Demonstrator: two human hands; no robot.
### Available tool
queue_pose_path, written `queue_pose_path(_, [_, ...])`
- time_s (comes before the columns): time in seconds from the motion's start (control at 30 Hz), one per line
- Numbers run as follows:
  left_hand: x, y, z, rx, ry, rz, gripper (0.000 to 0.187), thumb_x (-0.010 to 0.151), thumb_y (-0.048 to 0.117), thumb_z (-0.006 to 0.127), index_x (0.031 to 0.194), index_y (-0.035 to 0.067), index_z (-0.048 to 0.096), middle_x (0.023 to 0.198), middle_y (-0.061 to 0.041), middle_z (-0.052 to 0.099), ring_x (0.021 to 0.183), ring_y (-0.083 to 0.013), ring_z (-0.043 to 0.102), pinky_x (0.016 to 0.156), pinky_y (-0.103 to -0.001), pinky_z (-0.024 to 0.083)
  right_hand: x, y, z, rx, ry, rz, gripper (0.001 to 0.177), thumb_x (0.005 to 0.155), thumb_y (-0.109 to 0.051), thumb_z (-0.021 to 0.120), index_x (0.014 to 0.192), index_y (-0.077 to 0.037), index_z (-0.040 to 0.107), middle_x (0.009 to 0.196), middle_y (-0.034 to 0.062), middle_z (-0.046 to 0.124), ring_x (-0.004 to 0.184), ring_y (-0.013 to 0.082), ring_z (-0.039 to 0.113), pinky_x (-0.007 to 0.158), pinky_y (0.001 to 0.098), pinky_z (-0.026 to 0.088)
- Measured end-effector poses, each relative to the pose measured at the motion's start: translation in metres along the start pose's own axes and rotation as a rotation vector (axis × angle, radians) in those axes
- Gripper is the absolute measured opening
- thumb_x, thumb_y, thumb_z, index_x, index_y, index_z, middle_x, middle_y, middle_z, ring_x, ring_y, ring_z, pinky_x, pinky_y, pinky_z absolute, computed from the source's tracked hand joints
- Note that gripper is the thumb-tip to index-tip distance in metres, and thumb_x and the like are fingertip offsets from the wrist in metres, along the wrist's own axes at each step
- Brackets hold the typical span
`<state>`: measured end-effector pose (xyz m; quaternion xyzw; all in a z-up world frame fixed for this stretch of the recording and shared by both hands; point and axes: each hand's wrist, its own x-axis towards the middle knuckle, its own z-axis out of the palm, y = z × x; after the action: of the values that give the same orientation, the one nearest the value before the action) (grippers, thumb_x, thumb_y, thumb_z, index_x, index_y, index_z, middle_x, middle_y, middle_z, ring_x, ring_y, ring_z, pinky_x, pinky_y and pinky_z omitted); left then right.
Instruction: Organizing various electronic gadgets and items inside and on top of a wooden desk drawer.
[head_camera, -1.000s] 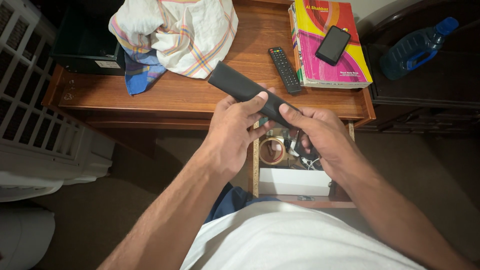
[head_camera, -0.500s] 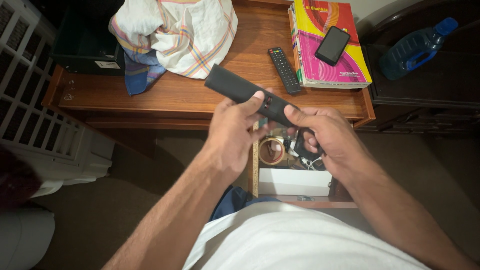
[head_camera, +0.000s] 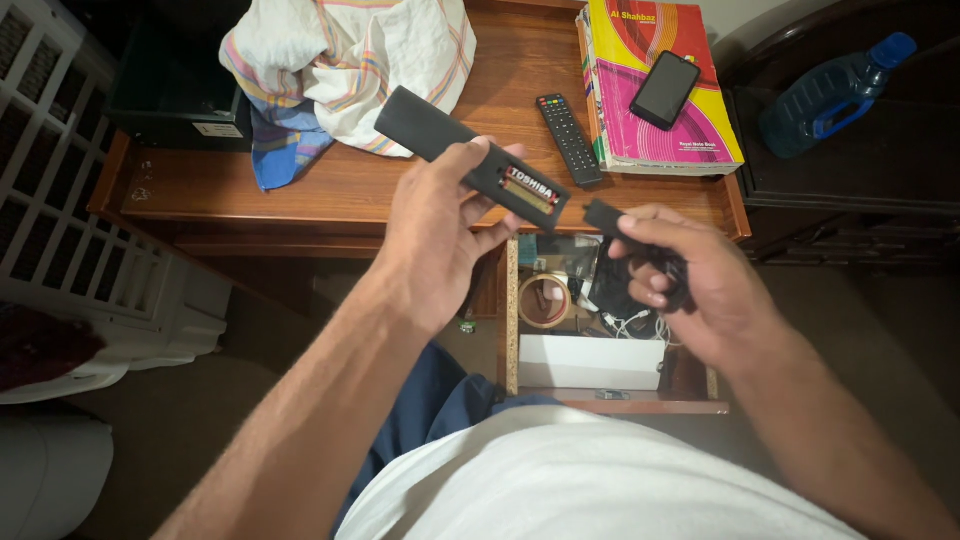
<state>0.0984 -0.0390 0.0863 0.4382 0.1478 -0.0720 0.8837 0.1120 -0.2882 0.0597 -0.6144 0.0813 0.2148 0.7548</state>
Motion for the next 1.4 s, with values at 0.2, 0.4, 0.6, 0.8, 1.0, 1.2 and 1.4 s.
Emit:
queue_pose_path(0.2, [0.005, -0.009, -0.007, -0.085, -0.039, -0.033, 0.023, 0.097, 0.025, 0.052, 0.108, 0.005, 0.053, 0.118, -0.013, 0.072, 0.101, -0.0204, 0.064, 0.093, -0.044, 0.052, -0.004, -0.005, -0.004, 0.004, 0.041, -0.030, 0.021, 0.089, -0.013, 0.064, 0.106, 0.000, 0.061, 0.088, 0.0041, 0.067, 0.051, 0.0040, 0.045, 0.043, 0.0208, 0.035])
queue_pose_path(0.4, [-0.003, -0.019, 0.013, -0.253, 0.028, -0.130, 0.032, 0.096, 0.033, 0.054, 0.114, 0.008, 0.056, 0.108, -0.009, 0.070, 0.097, -0.0176, 0.064, 0.092, -0.042, 0.054, -0.003, -0.012, 0.017, -0.020, -0.030, -0.054, 0.026, 0.095, -0.016, 0.068, 0.114, -0.001, 0.062, 0.083, -0.0049, 0.057, 0.057, 0.0018, 0.049, 0.045, 0.0189, 0.036])
queue_pose_path(0.6, [0.004, -0.039, 0.017, -0.349, -0.079, -0.155, 0.036, 0.100, 0.039, 0.057, 0.106, 0.004, 0.057, 0.093, -0.011, 0.062, 0.089, -0.0231, 0.065, 0.085, -0.041, 0.056, -0.001, -0.012, 0.056, -0.272, 0.009, -0.018, 0.026, 0.093, -0.023, 0.066, 0.115, -0.009, 0.070, 0.075, -0.0068, 0.065, 0.056, -0.0001, 0.049, 0.049, 0.0167, 0.037])
queue_pose_path(0.8, [0.006, -0.038, 0.014, -0.340, 0.028, -0.172, 0.032, 0.099, 0.038, 0.058, 0.100, 0.005, 0.057, 0.089, -0.009, 0.059, 0.087, -0.0213, 0.062, 0.083, -0.042, 0.055, -0.005, -0.018, 0.061, -0.460, 0.132, -0.080, 0.021, 0.093, -0.024, 0.067, 0.104, -0.010, 0.077, 0.075, -0.0056, 0.066, 0.056, 0.0003, 0.048, 0.049, 0.0172, 0.036])
queue_pose_path(1.0, [-0.003, -0.027, 0.015, -0.191, 0.021, -0.144, 0.027, 0.100, 0.032, 0.055, 0.107, 0.007, 0.057, 0.091, -0.005, 0.057, 0.088, -0.0201, 0.057, 0.081, -0.046, 0.053, -0.009, -0.020, 0.054, -0.451, 0.138, -0.278, 0.019, 0.088, -0.011, 0.076, 0.106, -0.005, 0.077, 0.082, -0.0018, 0.067, 0.063, 0.0023, 0.052, 0.052, 0.0191, 0.037])
queue_pose_path(1.2, [0.000, -0.020, 0.016, -0.174, -0.031, -0.173, 0.036, 0.102, 0.030, 0.045, 0.115, 0.000, 0.059, 0.104, -0.012, 0.069, 0.094, -0.0234, 0.065, 0.083, -0.048, 0.055, -0.013, -0.021, 0.052, -0.663, 0.018, -0.465, 0.020, 0.092, -0.005, 0.073, 0.111, -0.002, 0.078, 0.100, 0.0063, 0.076, 0.086, 0.0086, 0.066, 0.077, 0.0226, 0.055])
queue_pose_path(1.4, [-0.001, -0.014, 0.017, -0.138, -0.074, -0.187, 0.042, 0.104, 0.034, 0.042, 0.117, -0.002, 0.060, 0.105, -0.011, 0.069, 0.092, -0.0223, 0.065, 0.082, -0.046, 0.055, -0.019, -0.029, 0.056, -0.580, -0.042, -0.401, 0.025, 0.087, -0.006, 0.071, 0.112, -0.004, 0.075, 0.128, 0.0043, 0.075, 0.102, 0.0091, 0.073, 0.090, 0.0269, 0.062])
